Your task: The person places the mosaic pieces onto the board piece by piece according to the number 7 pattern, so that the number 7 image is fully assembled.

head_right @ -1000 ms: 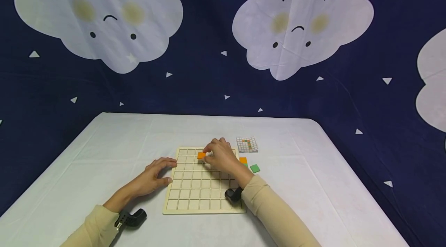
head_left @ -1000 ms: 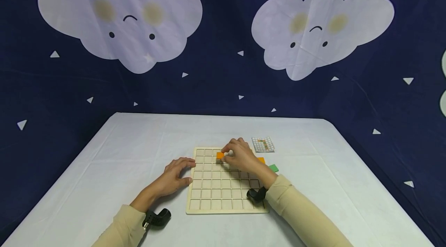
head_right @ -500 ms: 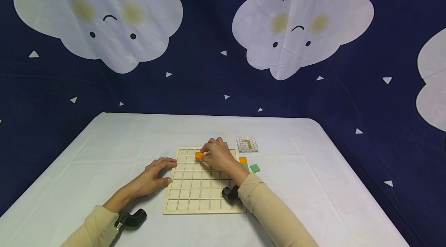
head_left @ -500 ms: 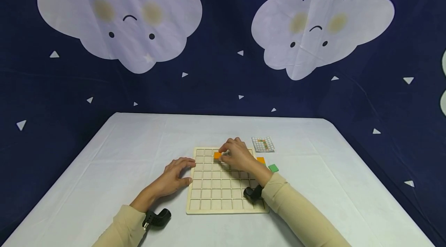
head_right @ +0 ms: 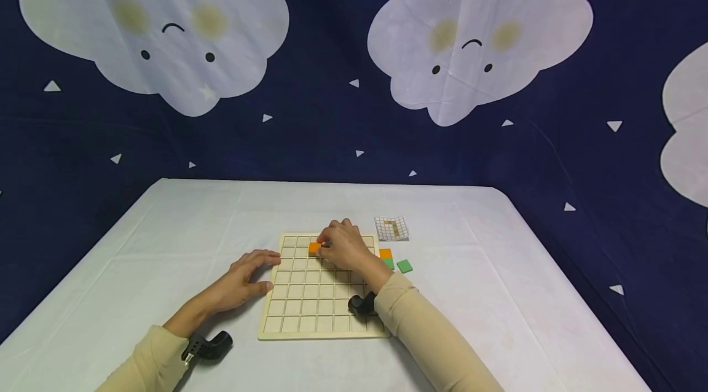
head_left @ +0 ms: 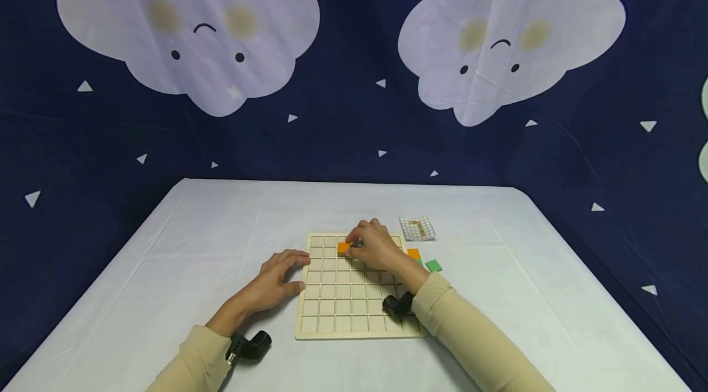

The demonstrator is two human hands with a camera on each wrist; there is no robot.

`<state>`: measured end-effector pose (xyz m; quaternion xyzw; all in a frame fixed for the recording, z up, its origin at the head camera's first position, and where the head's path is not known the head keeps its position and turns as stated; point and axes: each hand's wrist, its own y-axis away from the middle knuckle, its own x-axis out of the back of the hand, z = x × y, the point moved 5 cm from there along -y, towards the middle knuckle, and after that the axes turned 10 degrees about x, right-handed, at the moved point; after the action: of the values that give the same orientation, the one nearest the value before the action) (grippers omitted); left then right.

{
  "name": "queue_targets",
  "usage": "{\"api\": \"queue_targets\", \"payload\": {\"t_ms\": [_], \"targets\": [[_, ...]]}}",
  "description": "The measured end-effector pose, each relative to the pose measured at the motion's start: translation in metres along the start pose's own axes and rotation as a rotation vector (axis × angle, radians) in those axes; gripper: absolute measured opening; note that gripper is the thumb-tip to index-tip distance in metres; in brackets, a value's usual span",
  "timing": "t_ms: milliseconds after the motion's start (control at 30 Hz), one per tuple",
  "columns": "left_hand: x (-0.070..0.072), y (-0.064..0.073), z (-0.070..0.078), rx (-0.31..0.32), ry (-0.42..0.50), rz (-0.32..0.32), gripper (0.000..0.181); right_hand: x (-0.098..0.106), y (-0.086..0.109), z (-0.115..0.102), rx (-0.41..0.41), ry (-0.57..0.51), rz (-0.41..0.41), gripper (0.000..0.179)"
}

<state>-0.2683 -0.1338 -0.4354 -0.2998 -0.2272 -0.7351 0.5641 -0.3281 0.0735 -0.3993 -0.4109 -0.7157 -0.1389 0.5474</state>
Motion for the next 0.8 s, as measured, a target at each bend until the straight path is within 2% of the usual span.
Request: {"api": "queue_targets", "payload": {"t_ms": [800], "targets": [[0.0008,0.0013,0.0009,0.007,-0.001,0.001,0.043,-0.0068,-0.0021,0.0035,-0.008,0.012,-0.055,0.018]]}}
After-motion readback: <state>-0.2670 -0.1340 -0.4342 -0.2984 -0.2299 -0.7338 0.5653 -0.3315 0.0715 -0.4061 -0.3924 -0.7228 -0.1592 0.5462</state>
